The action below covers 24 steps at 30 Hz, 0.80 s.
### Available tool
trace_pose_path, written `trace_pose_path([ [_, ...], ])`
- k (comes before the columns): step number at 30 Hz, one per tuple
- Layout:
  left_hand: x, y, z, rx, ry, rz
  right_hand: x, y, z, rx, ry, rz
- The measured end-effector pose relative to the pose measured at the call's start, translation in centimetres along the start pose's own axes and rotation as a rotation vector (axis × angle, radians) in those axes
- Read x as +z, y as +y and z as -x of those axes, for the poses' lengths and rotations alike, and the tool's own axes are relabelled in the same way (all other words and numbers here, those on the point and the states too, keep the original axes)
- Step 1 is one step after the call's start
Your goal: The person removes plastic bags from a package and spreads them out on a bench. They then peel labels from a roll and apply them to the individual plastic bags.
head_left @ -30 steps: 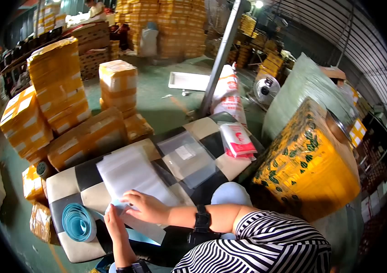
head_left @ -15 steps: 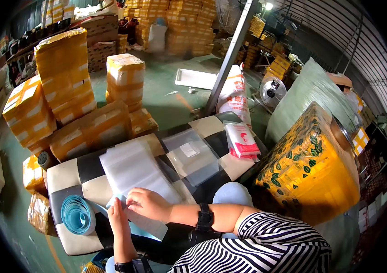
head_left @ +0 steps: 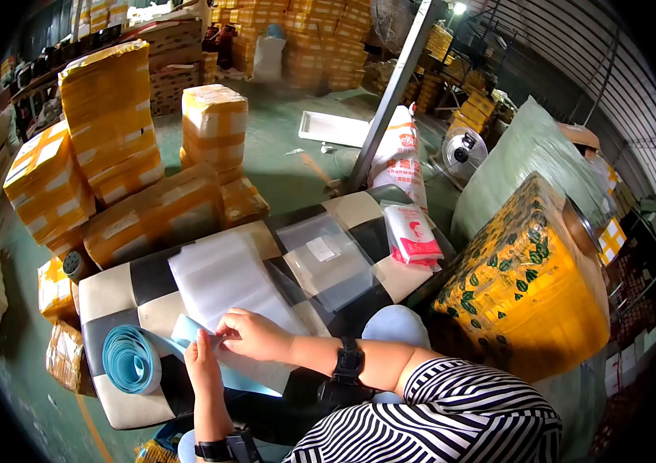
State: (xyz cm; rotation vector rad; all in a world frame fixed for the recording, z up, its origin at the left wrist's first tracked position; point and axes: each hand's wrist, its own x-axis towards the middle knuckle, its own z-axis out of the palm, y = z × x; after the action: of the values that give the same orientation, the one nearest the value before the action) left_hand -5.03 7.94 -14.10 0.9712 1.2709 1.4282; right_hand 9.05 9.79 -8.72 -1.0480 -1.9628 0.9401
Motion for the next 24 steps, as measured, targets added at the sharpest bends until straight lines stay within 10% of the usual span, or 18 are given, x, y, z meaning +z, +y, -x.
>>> trace_pose_path([
  [24, 0.2, 0.2, -0.3, -0.05, 0.026, -0.08, -0.2, 0.1, 0.6, -0.15, 0.12, 0.271],
])
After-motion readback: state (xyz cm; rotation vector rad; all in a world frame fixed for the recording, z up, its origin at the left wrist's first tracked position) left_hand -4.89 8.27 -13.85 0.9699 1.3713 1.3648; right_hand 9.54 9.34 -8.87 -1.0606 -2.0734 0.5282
